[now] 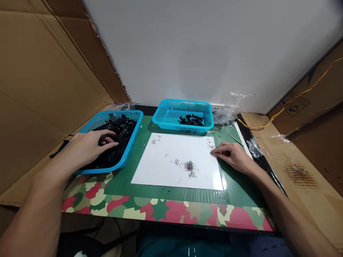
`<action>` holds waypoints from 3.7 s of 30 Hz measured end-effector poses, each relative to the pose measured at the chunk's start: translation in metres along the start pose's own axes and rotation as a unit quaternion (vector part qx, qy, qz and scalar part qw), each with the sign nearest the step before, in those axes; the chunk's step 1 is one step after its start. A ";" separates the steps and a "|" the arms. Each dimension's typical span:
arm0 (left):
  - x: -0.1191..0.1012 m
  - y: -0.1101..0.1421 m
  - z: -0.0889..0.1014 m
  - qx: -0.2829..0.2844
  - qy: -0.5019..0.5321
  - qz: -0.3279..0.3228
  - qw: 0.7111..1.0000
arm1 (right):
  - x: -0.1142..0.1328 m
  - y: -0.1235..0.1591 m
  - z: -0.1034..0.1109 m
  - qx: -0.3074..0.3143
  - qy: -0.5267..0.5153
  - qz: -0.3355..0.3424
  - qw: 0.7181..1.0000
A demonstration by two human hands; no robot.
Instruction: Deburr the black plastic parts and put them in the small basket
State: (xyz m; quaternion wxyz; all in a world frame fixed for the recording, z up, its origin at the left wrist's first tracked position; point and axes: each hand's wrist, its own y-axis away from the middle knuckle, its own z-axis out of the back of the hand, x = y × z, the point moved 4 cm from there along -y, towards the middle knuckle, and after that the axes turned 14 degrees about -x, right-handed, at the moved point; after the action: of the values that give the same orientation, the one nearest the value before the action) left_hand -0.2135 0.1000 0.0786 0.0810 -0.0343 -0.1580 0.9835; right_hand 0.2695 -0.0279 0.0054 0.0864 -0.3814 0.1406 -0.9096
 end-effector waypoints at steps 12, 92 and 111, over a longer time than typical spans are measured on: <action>-0.008 0.003 0.008 0.013 -0.026 -0.036 0.999 | 0.007 0.002 0.004 0.005 -0.019 -0.039 0.999; -0.258 0.056 -0.050 0.031 0.559 -0.130 0.819 | 0.010 0.000 -0.016 -0.100 -0.041 -0.062 0.992; -0.259 0.058 -0.052 0.024 0.543 -0.144 0.827 | 0.015 0.002 -0.017 -0.093 0.006 -0.036 0.995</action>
State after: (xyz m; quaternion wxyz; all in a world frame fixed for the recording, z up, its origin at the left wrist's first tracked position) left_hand 0.0376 0.0171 0.0214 0.2948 -0.5383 -0.0682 0.7866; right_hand 0.2473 -0.0310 0.0036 0.0171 -0.3875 0.2108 -0.8973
